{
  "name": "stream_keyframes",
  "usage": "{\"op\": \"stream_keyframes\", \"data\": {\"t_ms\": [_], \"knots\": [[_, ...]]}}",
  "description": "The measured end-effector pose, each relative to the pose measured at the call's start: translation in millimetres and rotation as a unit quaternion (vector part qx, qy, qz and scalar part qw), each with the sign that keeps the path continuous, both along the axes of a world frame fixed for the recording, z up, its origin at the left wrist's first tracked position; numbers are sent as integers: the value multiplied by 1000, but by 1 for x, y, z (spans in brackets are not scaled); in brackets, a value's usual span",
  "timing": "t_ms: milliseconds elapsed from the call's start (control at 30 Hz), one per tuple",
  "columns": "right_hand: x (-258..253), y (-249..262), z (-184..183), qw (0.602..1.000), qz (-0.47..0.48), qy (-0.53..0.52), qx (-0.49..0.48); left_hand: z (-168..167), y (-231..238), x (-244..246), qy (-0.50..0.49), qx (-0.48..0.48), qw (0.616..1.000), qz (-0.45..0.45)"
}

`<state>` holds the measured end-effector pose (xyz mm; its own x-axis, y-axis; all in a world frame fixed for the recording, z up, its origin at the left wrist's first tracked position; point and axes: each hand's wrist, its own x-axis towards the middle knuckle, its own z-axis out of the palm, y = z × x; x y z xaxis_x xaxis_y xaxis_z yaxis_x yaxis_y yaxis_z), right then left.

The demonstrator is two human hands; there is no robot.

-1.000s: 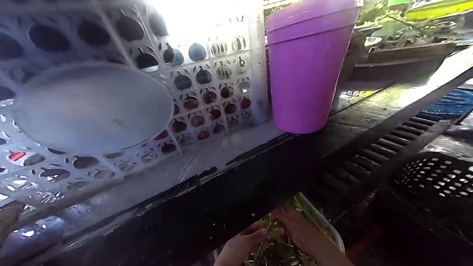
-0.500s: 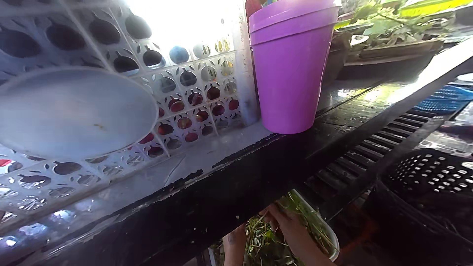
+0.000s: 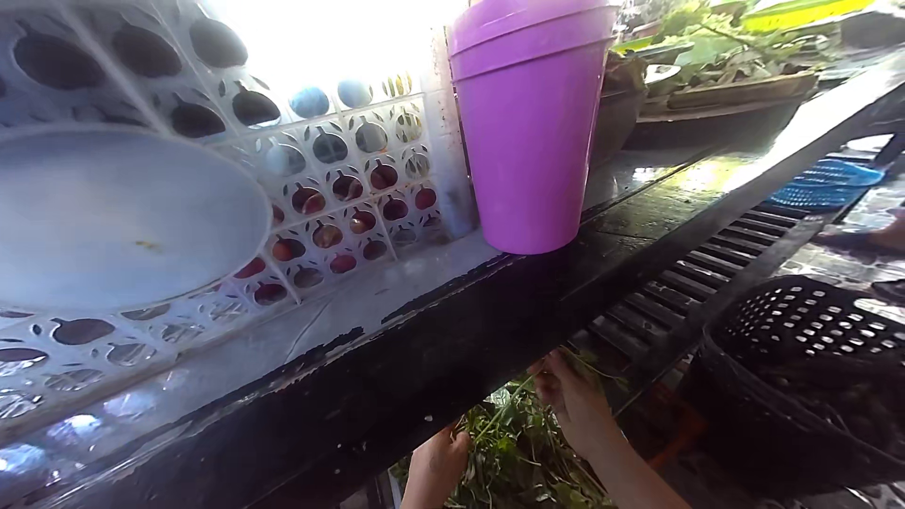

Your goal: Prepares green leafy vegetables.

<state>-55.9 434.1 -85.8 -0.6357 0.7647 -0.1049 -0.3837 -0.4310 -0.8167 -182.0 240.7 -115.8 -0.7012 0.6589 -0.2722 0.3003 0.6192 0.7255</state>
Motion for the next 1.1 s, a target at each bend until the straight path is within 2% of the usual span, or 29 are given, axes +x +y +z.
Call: {"op": "stream_keyframes", "data": {"t_ms": [133, 333, 400, 500, 567, 667, 767, 900, 1000, 1100], "knots": [[0, 5, 4, 996, -8, 26, -87, 8, -1, 11, -106, 203, 968, -100], [2, 16, 8, 996, -44, 26, -78, -11, 6, 10, -170, 291, 917, -213], [5, 24, 12, 995, -66, 19, -73, -11, 7, 12, -191, 305, 916, -179], [13, 36, 16, 994, -102, 10, -46, -10, 7, 15, -170, 265, 945, -85], [16, 37, 16, 993, -114, 8, -12, -9, 8, 13, -115, 192, 974, -38], [18, 29, 16, 989, -130, -13, 69, -5, 11, 12, -34, 98, 995, -9], [14, 23, 13, 980, -156, -19, 123, 0, 16, 14, 32, 14, 999, -4], [16, 35, 17, 972, -206, -30, 112, -1, 13, 15, 141, -118, 982, 36], [20, 46, 22, 981, -173, -56, 64, -6, -1, 9, 173, -76, 980, 57], [14, 24, 16, 992, -43, -102, 64, -11, -3, 7, 181, 74, 976, 94]]}}
